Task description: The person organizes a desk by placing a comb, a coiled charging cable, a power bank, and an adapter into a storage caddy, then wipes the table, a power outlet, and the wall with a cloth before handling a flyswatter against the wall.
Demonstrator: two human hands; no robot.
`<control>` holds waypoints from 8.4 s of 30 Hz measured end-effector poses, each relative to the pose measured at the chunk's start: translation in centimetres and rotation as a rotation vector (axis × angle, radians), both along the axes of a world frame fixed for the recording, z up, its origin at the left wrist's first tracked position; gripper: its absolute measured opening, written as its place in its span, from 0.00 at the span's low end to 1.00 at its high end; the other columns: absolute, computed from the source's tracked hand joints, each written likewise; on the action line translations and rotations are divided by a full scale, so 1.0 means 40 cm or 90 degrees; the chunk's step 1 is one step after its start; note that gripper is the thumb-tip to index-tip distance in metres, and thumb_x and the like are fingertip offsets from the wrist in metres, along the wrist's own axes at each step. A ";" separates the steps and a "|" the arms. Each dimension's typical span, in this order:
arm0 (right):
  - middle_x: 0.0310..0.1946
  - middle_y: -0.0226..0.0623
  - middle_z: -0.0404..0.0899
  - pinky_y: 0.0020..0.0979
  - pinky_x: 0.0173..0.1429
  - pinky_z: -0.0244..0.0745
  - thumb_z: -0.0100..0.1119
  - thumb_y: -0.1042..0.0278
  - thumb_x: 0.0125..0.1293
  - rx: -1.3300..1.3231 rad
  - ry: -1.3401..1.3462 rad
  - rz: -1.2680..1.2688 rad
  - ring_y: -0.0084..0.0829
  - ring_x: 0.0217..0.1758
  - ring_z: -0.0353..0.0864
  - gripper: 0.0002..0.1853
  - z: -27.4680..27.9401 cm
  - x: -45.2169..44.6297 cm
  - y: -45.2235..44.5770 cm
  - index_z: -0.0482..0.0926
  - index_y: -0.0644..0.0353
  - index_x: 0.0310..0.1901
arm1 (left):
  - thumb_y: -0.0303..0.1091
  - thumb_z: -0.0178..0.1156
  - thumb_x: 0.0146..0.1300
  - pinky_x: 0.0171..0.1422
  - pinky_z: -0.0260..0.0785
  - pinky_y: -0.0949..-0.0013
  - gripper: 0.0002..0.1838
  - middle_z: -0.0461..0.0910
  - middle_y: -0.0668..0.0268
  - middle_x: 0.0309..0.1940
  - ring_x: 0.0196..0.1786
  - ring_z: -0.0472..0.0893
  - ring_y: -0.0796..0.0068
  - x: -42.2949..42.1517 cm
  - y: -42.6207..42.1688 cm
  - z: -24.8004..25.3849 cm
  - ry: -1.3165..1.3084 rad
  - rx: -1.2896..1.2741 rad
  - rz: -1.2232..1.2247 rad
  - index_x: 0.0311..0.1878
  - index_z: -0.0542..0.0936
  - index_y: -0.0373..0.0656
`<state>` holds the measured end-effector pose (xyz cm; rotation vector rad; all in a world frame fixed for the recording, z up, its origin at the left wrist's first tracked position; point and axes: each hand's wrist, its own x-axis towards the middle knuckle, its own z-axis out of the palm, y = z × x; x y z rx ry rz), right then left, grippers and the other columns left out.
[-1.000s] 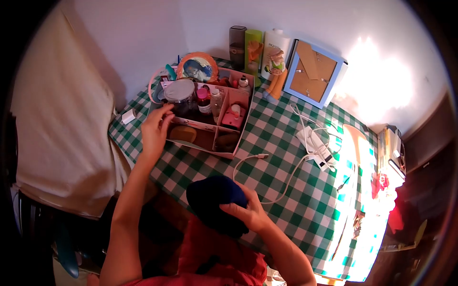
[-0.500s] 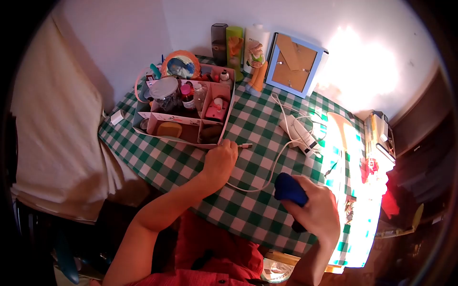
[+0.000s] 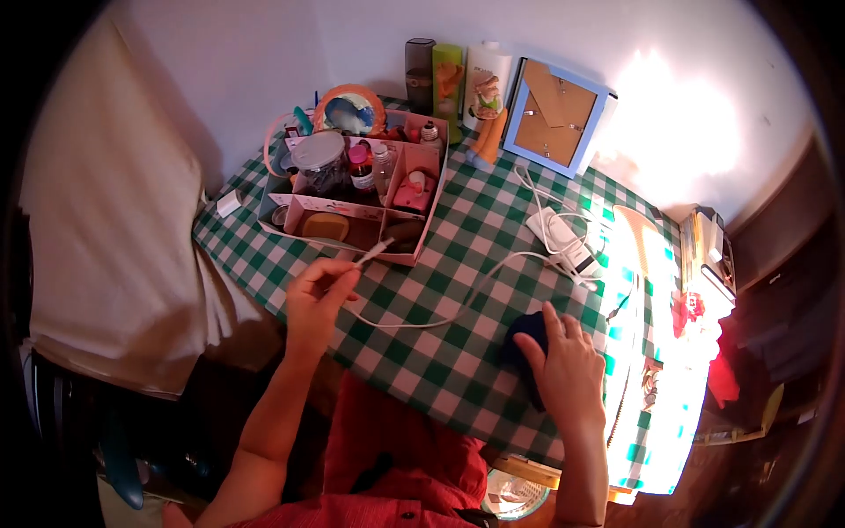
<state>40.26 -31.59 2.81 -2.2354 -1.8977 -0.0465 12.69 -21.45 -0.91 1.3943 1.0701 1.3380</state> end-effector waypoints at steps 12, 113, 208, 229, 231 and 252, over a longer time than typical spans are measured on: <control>0.40 0.39 0.81 0.36 0.41 0.77 0.61 0.74 0.57 0.286 0.210 0.459 0.39 0.41 0.81 0.11 0.094 -0.241 0.115 0.81 0.60 0.43 | 0.18 0.64 0.55 0.36 0.69 0.78 0.10 0.78 0.65 0.33 0.31 0.77 0.79 -0.034 -0.080 0.027 0.115 0.242 0.075 0.40 0.84 0.39; 0.41 0.36 0.80 0.24 0.48 0.80 0.57 0.70 0.68 -0.141 1.361 0.255 0.24 0.41 0.82 0.09 -0.001 -0.439 0.107 0.76 0.64 0.45 | 0.19 0.67 0.53 0.37 0.65 0.81 0.16 0.76 0.70 0.32 0.34 0.72 0.84 -0.172 -0.210 0.058 -0.010 0.115 0.109 0.47 0.84 0.37; 0.25 0.31 0.74 0.21 0.32 0.67 0.48 0.69 0.72 -0.091 0.834 0.246 0.20 0.26 0.71 0.10 0.061 -0.334 -0.085 0.77 0.67 0.39 | 0.25 0.48 0.69 0.47 0.71 0.74 0.09 0.79 0.63 0.33 0.39 0.79 0.75 -0.105 -0.334 0.029 -0.045 0.033 -0.204 0.44 0.77 0.32; 0.47 0.37 0.77 0.25 0.47 0.77 0.43 0.62 0.75 -0.589 0.982 0.324 0.25 0.42 0.80 0.19 -0.138 -0.448 -0.114 0.69 0.64 0.60 | 0.41 0.43 0.75 0.39 0.64 0.77 0.14 0.69 0.73 0.29 0.32 0.67 0.85 -0.118 -0.298 -0.004 -0.582 -0.025 -0.018 0.46 0.74 0.42; 0.50 0.38 0.77 0.28 0.51 0.77 0.45 0.63 0.74 -0.499 1.320 0.160 0.27 0.46 0.80 0.19 -0.185 -0.494 -0.117 0.66 0.63 0.62 | 0.41 0.43 0.75 0.39 0.64 0.77 0.14 0.70 0.74 0.29 0.32 0.68 0.85 -0.110 -0.306 -0.003 -0.595 -0.019 -0.006 0.46 0.74 0.42; 0.39 0.40 0.83 0.24 0.47 0.72 0.54 0.72 0.69 -0.010 0.838 0.397 0.24 0.44 0.80 0.12 0.011 -0.449 0.027 0.80 0.67 0.50 | 0.37 0.46 0.74 0.55 0.66 0.71 0.15 0.73 0.71 0.33 0.37 0.71 0.82 -0.142 -0.345 -0.037 -0.461 -0.071 0.041 0.42 0.79 0.37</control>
